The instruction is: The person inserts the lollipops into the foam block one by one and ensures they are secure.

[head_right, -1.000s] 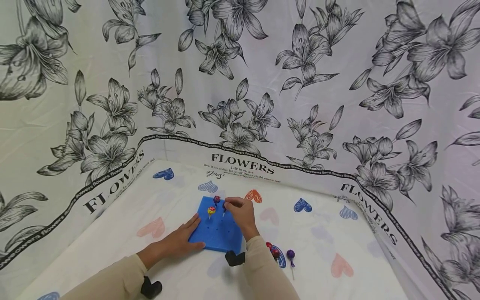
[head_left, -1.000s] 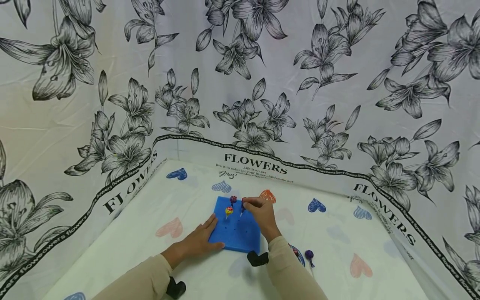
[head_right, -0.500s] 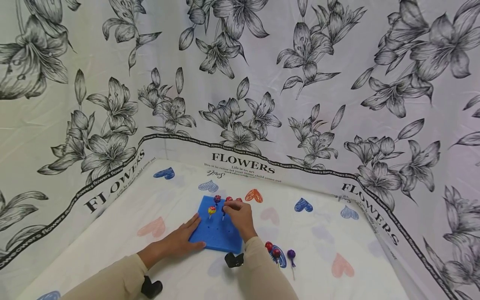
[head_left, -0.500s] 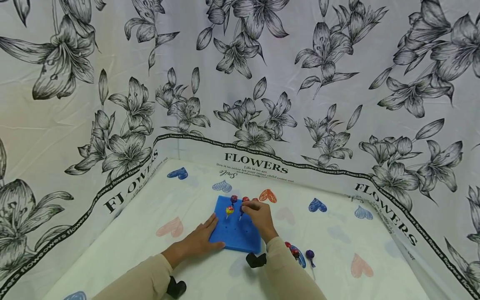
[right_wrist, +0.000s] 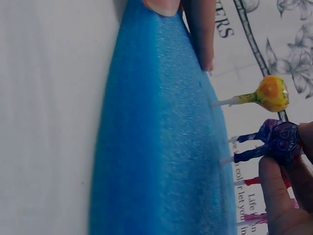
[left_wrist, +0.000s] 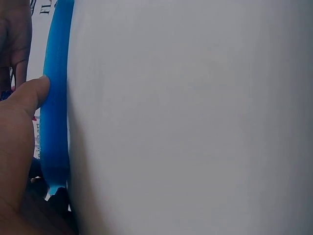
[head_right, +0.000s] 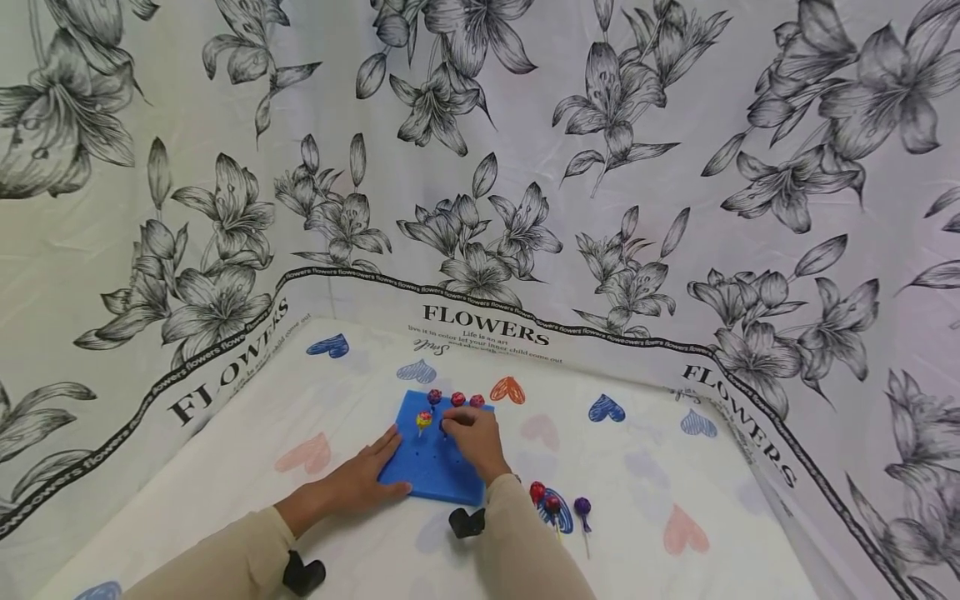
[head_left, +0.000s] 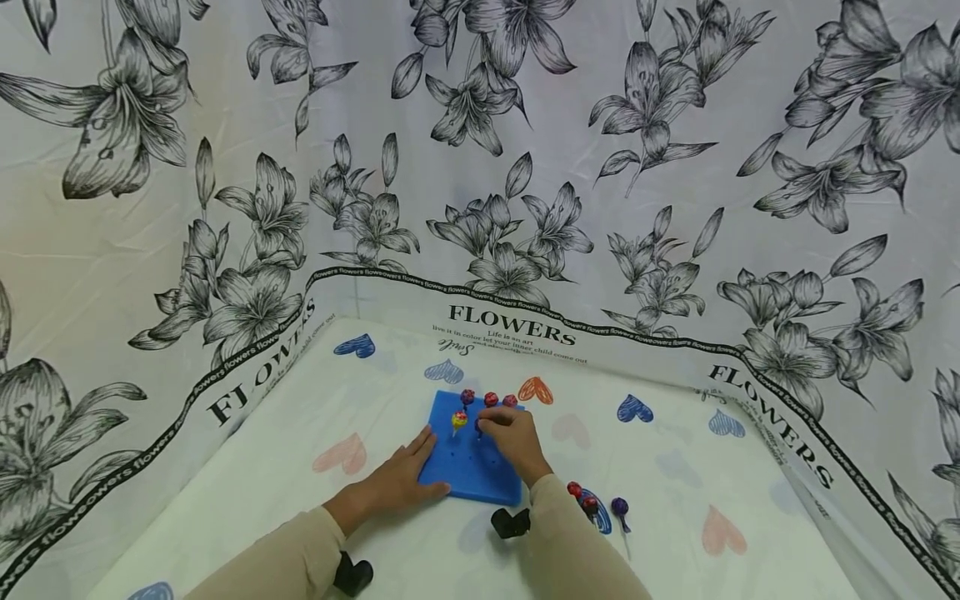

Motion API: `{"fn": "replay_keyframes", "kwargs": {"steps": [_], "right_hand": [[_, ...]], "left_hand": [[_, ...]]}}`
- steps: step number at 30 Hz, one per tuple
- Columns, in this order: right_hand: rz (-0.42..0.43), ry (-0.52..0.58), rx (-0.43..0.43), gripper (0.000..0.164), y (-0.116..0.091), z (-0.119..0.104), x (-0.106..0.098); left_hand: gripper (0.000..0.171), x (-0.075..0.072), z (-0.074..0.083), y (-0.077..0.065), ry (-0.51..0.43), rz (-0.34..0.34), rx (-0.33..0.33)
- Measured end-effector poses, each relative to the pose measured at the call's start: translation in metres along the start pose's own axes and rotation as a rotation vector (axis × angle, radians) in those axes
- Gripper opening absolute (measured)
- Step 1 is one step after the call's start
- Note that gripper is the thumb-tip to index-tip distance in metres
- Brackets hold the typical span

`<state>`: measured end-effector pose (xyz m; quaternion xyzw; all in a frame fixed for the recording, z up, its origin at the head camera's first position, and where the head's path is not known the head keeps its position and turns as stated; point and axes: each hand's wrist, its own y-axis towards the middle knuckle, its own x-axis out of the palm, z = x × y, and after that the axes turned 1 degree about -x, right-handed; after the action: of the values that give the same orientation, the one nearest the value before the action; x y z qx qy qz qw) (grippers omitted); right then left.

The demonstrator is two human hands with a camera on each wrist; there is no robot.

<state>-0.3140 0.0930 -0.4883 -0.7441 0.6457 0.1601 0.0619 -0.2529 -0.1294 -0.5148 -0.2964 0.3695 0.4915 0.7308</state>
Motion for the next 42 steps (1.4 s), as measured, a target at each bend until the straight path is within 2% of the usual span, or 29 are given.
{"fn": "replay_keyframes", "kwargs": {"steps": [8,17,24,30,33,42], "right_hand": [[0.009,-0.016,0.013,0.020,-0.001,-0.009,-0.009],[0.060,0.036,-0.146,0.017,-0.003,-0.041,-0.034],[0.063,0.046,-0.278,0.015,-0.009,-0.070,-0.061],[0.051,0.036,-0.338,0.021,-0.019,-0.092,-0.084],[0.053,0.042,-0.364,0.025,-0.027,-0.099,-0.095],[0.108,0.074,-0.456,0.023,-0.051,-0.104,-0.134]], "left_hand": [[0.101,0.000,-0.001,-0.002,-0.033,-0.025,-0.016],[0.099,-0.001,-0.001,-0.002,-0.015,-0.007,-0.008],[0.099,-0.001,-0.001,-0.002,-0.013,-0.004,-0.008],[0.100,-0.002,-0.002,0.000,-0.012,-0.003,-0.024],[0.100,-0.002,-0.001,0.000,-0.015,-0.008,-0.027],[0.099,-0.001,0.003,0.000,-0.002,-0.013,-0.027]]}}
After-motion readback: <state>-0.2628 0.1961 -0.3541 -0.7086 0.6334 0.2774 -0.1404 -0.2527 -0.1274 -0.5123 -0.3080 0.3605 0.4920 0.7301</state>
